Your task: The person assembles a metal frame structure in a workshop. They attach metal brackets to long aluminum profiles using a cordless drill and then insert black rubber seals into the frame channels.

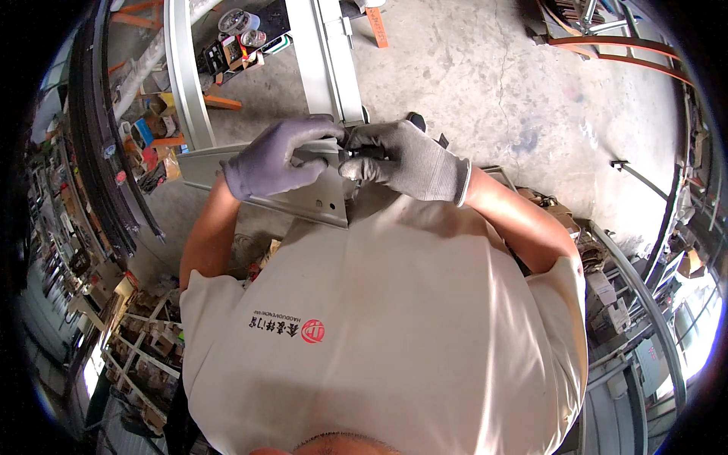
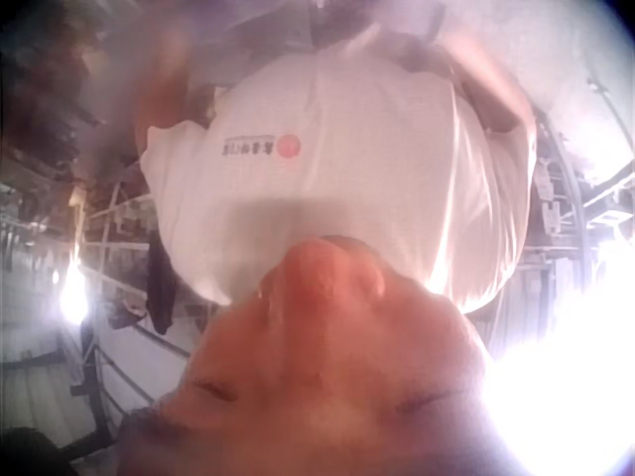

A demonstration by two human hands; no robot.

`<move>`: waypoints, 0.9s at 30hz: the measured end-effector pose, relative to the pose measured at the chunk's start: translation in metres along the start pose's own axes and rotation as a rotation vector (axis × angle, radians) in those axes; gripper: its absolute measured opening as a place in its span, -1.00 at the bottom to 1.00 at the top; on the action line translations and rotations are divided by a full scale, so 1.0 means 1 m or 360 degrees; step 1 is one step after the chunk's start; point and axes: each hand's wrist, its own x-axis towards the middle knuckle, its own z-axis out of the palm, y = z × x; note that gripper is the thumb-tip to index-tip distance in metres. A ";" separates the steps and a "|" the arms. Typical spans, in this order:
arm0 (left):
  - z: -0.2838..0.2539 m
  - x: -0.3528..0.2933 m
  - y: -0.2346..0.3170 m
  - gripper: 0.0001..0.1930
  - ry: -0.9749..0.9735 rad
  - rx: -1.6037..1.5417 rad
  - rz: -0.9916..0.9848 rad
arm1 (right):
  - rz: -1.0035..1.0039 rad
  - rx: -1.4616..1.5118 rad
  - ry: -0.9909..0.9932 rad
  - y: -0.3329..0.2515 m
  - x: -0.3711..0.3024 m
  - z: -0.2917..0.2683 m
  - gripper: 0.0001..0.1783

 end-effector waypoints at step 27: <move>0.014 -0.005 -0.021 -0.70 0.0577 0.0497 0.0058 | 0.0261 0.0366 -0.0046 0.020 0.003 -0.001 -0.56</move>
